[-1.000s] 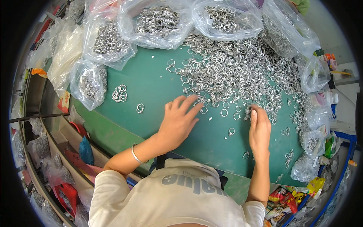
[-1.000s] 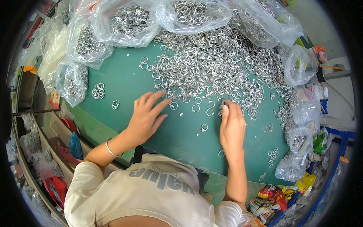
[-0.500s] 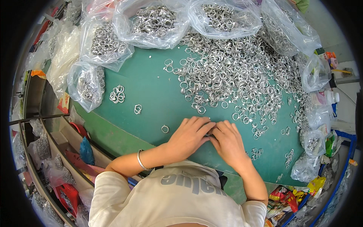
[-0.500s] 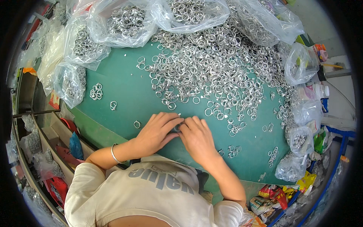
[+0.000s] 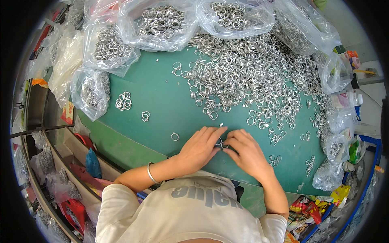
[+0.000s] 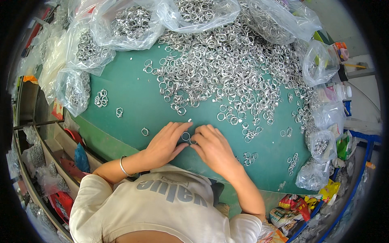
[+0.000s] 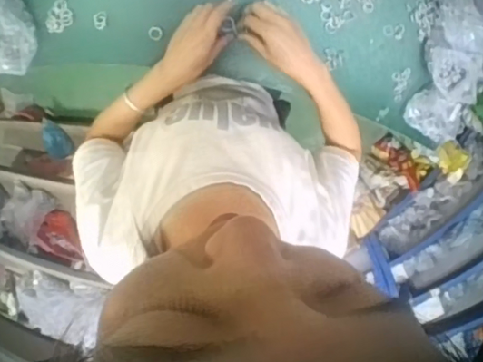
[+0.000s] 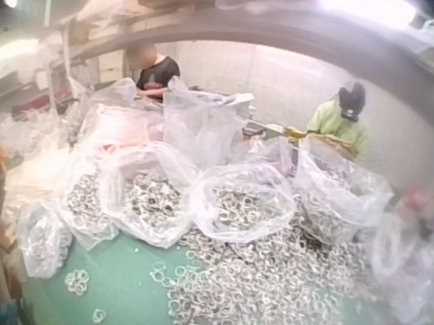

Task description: The person sorts metal rings from a large pile on a green table by hand and places some into plastic bags.

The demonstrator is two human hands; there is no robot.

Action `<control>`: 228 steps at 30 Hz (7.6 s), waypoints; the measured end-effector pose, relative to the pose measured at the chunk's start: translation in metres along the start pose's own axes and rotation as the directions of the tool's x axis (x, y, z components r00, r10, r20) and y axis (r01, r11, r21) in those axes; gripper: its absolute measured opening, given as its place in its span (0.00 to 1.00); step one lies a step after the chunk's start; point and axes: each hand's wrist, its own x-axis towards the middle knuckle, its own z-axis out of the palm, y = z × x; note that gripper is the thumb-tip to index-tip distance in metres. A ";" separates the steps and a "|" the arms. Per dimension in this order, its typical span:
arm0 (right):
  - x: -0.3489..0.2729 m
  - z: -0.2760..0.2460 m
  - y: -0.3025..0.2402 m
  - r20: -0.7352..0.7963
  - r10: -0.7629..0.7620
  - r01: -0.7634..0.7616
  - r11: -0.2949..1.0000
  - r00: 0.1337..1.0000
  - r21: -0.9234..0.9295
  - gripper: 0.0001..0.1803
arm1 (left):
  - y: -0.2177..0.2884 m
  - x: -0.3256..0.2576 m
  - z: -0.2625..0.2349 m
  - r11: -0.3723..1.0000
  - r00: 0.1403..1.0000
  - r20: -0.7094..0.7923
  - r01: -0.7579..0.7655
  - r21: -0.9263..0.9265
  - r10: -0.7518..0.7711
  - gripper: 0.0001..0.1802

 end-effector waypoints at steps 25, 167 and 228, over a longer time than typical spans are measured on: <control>-0.026 -0.009 0.016 -0.253 0.336 -0.365 0.928 0.907 -0.077 0.15 | 0.001 -0.002 0.020 0.988 0.990 0.077 -0.123 0.090 0.117 0.25; 0.014 -0.021 0.025 0.004 0.461 -0.237 0.449 0.888 0.861 0.05 | -0.009 -0.024 -0.001 0.996 0.993 -0.092 -0.072 -0.047 0.068 0.16; 0.096 -0.015 0.021 -0.447 0.102 -0.280 0.892 0.889 -0.354 0.24 | -0.017 -0.026 0.006 0.988 0.988 -0.123 -0.111 -0.111 0.097 0.16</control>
